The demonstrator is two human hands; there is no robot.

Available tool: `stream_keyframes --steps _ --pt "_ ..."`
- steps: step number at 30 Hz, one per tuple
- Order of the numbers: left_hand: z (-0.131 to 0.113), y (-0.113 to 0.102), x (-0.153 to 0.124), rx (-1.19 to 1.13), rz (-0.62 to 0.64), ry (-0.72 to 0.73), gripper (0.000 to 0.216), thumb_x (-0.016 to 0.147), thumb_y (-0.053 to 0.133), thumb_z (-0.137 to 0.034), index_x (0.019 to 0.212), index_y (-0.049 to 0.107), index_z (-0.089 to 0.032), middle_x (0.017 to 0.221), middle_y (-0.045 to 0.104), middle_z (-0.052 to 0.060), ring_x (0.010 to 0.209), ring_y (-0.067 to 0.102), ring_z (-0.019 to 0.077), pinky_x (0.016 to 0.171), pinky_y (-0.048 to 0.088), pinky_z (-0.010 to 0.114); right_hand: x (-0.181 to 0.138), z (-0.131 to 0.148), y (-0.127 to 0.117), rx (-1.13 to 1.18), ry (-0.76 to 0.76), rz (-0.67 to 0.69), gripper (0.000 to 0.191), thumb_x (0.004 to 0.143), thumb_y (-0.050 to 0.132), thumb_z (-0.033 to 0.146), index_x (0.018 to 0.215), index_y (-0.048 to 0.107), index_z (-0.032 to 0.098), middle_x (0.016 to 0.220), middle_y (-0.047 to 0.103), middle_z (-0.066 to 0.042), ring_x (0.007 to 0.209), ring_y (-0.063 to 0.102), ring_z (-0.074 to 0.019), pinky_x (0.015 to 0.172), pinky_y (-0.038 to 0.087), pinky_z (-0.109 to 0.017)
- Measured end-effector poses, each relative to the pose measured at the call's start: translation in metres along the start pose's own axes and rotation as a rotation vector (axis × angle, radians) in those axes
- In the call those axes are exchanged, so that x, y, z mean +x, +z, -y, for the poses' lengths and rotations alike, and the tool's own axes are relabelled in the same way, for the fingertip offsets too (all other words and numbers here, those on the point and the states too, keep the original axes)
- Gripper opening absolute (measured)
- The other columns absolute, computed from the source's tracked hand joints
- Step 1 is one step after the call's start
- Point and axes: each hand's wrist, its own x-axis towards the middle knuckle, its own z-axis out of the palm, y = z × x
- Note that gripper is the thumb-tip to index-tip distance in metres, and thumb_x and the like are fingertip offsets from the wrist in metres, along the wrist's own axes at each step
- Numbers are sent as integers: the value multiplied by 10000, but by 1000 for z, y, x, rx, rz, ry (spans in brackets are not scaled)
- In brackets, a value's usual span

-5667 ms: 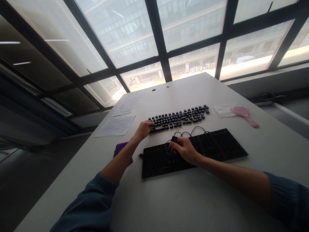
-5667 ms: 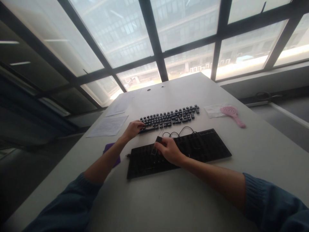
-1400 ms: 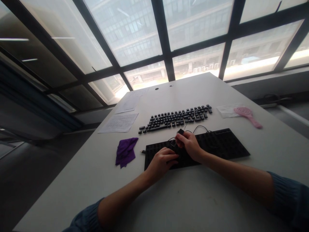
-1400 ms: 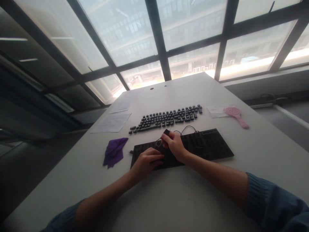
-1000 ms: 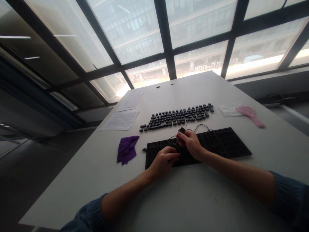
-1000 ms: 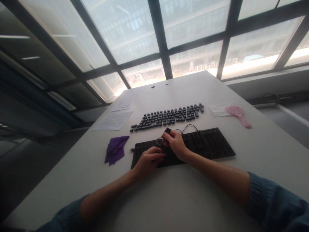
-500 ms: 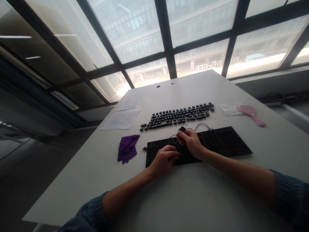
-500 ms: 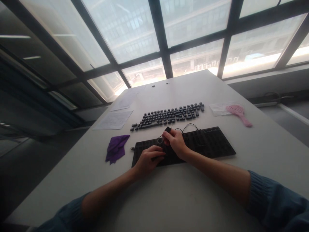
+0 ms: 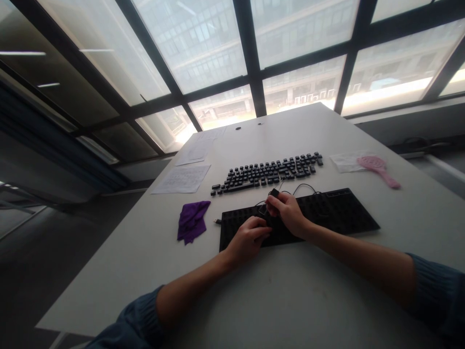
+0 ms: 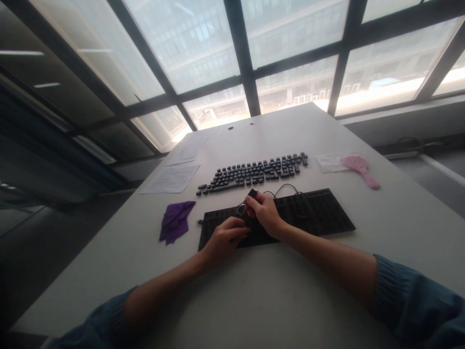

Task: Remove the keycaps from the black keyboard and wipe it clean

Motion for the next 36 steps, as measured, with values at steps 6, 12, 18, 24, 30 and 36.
stream_keyframes --steps 6,12,18,24,30,36 --pt "-1 2 -1 45 -25 19 174 935 578 -153 1035 720 -150 999 651 106 931 622 203 817 567 350 1 0 0 -15 -13 10 295 801 698 420 681 658 154 554 564 2 500 473 -117 488 374 -251" --pt "-3 -5 4 -3 13 -28 213 927 636 -262 1114 724 -209 1026 660 97 947 627 205 839 568 364 2 -3 -2 -17 -12 22 310 811 692 437 691 655 153 556 562 4 501 473 -117 489 371 -250" --pt "-2 -5 3 20 23 -10 243 902 672 -258 1137 729 -236 950 653 65 902 593 201 794 560 363 1 -3 -2 -12 -9 23 282 817 690 409 696 657 156 548 558 11 494 470 -113 495 369 -251" --pt "-1 -3 5 4 46 -29 197 928 626 -217 1078 755 -221 878 615 61 841 571 186 739 534 323 1 -3 -2 -25 -15 22 288 821 686 410 696 661 152 549 553 10 496 475 -116 501 375 -256" --pt "-7 -1 3 24 60 -44 250 966 523 -167 1105 730 -187 994 615 98 933 577 214 798 537 352 1 -1 -1 -19 -16 25 290 807 699 412 681 656 154 546 561 6 496 477 -117 495 378 -258" --pt "-5 1 2 50 2 0 250 962 502 -134 1045 733 -183 1010 614 97 962 585 215 819 545 355 1 -3 -1 -26 -4 19 301 807 700 419 691 659 145 543 559 7 495 475 -111 492 375 -250"
